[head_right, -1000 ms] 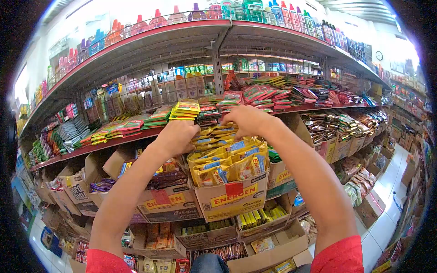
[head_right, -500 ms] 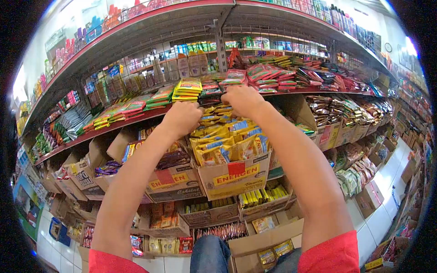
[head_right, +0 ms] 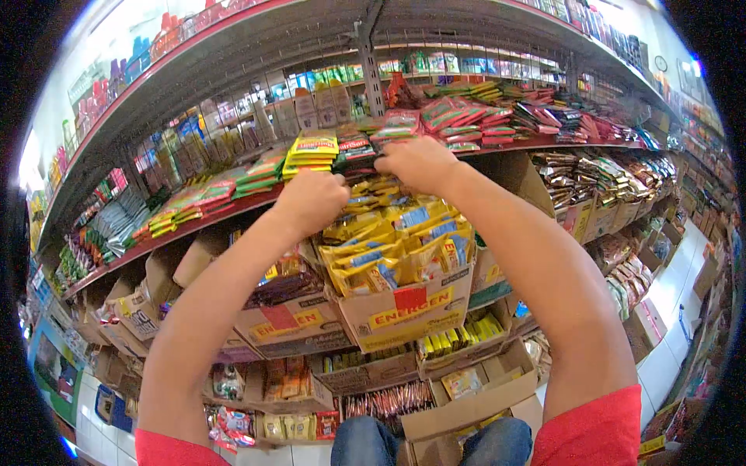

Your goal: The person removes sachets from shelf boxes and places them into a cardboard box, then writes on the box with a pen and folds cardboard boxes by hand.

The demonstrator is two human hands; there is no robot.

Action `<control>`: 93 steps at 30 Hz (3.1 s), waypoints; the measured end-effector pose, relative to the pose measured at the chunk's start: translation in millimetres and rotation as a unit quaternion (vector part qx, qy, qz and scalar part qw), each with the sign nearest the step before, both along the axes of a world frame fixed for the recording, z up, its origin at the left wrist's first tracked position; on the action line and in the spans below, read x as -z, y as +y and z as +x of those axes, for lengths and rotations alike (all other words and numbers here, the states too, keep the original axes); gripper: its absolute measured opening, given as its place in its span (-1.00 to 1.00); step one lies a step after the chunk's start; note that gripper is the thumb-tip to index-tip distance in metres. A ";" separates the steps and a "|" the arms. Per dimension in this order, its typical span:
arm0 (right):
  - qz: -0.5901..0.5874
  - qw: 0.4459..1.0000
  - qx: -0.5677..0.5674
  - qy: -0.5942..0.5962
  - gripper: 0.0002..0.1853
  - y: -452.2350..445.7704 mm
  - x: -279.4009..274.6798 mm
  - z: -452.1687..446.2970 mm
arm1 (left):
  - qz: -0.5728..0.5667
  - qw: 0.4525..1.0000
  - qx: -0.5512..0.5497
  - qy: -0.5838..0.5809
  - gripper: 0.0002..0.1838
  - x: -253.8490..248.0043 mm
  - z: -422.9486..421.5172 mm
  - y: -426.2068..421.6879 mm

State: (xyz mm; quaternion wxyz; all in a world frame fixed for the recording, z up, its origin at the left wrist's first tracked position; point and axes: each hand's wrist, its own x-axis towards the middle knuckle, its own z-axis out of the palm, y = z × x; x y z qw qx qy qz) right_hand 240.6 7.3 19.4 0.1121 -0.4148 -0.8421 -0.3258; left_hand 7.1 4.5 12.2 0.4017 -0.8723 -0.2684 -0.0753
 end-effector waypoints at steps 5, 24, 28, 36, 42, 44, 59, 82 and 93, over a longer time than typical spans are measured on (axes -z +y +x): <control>0.009 1.000 0.006 -0.010 -0.69 1.9 8.6 -2.6 | 0.022 1.000 -0.003 0.012 -0.90 0.0 13.5 -0.6; -0.280 0.945 0.168 0.021 -0.55 -31.6 -14.3 -33.9 | -0.214 0.970 -0.083 -0.079 -0.84 6.2 -6.1 -19.7; -0.352 0.917 0.184 0.033 -0.45 -21.2 -15.2 -39.4 | -0.262 0.958 -0.096 -0.065 -0.77 12.5 -2.1 5.4; -0.357 0.894 0.247 0.112 -0.16 10.2 3.5 -53.3 | -0.245 0.958 -0.131 -0.069 -0.68 15.9 8.2 27.4; -0.242 0.945 0.179 0.127 -0.26 -24.6 8.3 -24.3 | -0.252 0.941 0.011 -0.227 -0.70 7.4 -16.1 3.2; -0.253 0.957 0.111 0.091 -0.44 -28.9 -0.7 -13.7 | -0.200 0.952 0.071 -0.220 -0.70 3.7 -22.4 4.3; -0.287 0.944 0.152 0.062 -0.36 -38.0 -6.7 -32.8 | -0.251 0.964 -0.061 -0.062 -0.70 12.5 -9.6 9.0; -0.028 0.630 0.090 0.771 -0.73 -253.8 247.3 57.6 | -0.421 0.873 0.047 -0.240 -0.53 25.5 -39.7 -14.1; -0.368 0.557 0.538 0.516 -0.43 -339.6 607.5 26.5 | -0.521 0.768 0.060 -0.368 -0.50 33.3 -72.0 53.2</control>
